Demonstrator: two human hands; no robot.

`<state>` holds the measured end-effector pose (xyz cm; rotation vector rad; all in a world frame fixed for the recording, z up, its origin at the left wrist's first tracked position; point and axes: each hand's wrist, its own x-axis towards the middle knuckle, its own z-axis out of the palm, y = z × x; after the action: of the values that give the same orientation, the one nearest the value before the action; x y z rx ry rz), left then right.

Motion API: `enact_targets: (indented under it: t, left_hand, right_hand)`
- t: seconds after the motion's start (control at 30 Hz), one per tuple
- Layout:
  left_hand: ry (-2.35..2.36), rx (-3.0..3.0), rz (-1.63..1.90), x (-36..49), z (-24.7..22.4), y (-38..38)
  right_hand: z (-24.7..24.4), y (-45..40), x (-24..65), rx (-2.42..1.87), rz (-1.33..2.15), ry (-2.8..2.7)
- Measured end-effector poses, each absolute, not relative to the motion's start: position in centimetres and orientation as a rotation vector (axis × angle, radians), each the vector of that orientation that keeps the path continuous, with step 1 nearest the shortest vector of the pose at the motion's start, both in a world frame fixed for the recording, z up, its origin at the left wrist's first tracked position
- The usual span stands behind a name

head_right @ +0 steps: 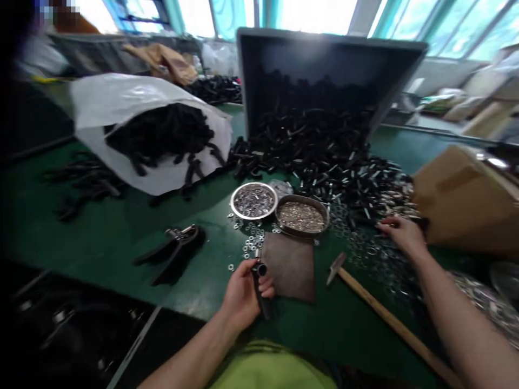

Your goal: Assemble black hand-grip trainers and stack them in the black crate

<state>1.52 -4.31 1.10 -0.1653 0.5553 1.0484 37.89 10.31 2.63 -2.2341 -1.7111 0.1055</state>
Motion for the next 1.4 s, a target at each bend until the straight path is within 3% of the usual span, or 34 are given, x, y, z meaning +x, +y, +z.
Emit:
enact_targets:
  t: [0.17,0.4,0.6,0.83,0.97,1.13,1.4]
  left_hand:
    - [0.525,-0.152,0.994,2.9,0.8,-4.2]
    - [0.562,-0.146,0.984,3.6,0.8,-4.2]
    - [0.571,-0.133,0.992,3.4,0.7,-3.9]
    - [0.601,-0.115,1.017,3.3,1.3,-3.3]
    - [0.6,-0.123,1.034,3.4,1.4,-2.7]
    - [0.596,-0.131,1.033,4.2,1.6,-2.5]
    - [0.654,-0.079,1.129,5.8,2.3,-3.9]
  right_hand:
    - [2.2,9.6,42.0,-2.394,0.135,-1.776]
    - [1.4,12.7,38.6,-2.265,0.075,-1.985]
    - [1.0,16.5,37.5,-2.404,-0.068,-1.88]
    - [3.6,17.2,35.7,-2.401,-0.048,-1.877]
    - [6.2,12.5,31.9,-2.022,0.057,-1.94]
    - [8.6,1.8,24.2,-1.358,0.789,-1.947]
    - [4.9,-3.3,18.6,-1.145,0.43,-2.148]
